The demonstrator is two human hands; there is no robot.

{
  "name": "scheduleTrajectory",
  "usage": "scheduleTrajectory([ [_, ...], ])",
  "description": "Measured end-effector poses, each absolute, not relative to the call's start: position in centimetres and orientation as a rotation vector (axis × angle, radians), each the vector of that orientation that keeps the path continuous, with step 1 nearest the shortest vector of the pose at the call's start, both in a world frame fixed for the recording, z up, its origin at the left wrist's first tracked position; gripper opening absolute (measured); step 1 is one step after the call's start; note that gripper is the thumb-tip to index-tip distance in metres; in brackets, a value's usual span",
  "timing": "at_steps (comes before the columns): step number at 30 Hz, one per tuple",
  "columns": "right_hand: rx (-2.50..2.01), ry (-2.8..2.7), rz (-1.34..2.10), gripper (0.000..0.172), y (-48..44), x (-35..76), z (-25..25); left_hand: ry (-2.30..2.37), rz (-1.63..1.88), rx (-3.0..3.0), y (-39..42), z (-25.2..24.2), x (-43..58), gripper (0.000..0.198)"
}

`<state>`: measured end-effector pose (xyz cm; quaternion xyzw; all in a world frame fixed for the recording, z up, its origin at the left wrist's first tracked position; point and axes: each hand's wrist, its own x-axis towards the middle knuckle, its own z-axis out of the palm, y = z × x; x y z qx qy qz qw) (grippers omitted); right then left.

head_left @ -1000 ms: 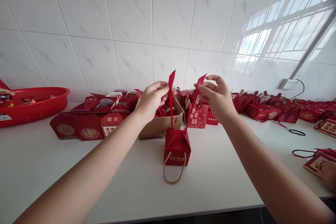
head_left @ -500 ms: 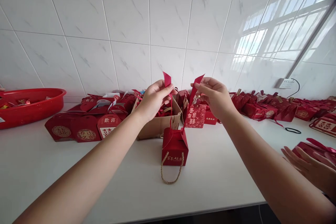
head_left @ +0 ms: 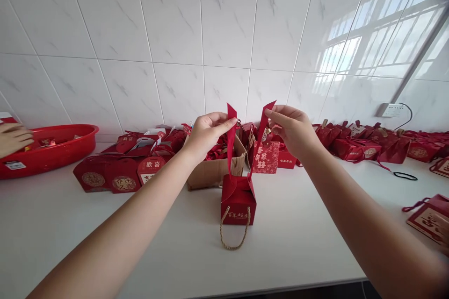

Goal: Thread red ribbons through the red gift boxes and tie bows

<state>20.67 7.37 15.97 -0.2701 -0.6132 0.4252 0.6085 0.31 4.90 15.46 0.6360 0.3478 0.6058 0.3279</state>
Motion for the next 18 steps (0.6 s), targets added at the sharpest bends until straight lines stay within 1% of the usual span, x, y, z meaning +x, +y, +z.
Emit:
scheduleTrajectory([
  [8,-0.609,-1.494,0.943,0.013,6.88,20.25,16.40,0.900,1.707,1.655,4.72,15.94,0.86,0.018],
  [18,-0.615,-1.462,0.970,0.015,6.81,19.92,16.04,0.947,1.699,1.625,4.61,16.42,1.06,0.022],
])
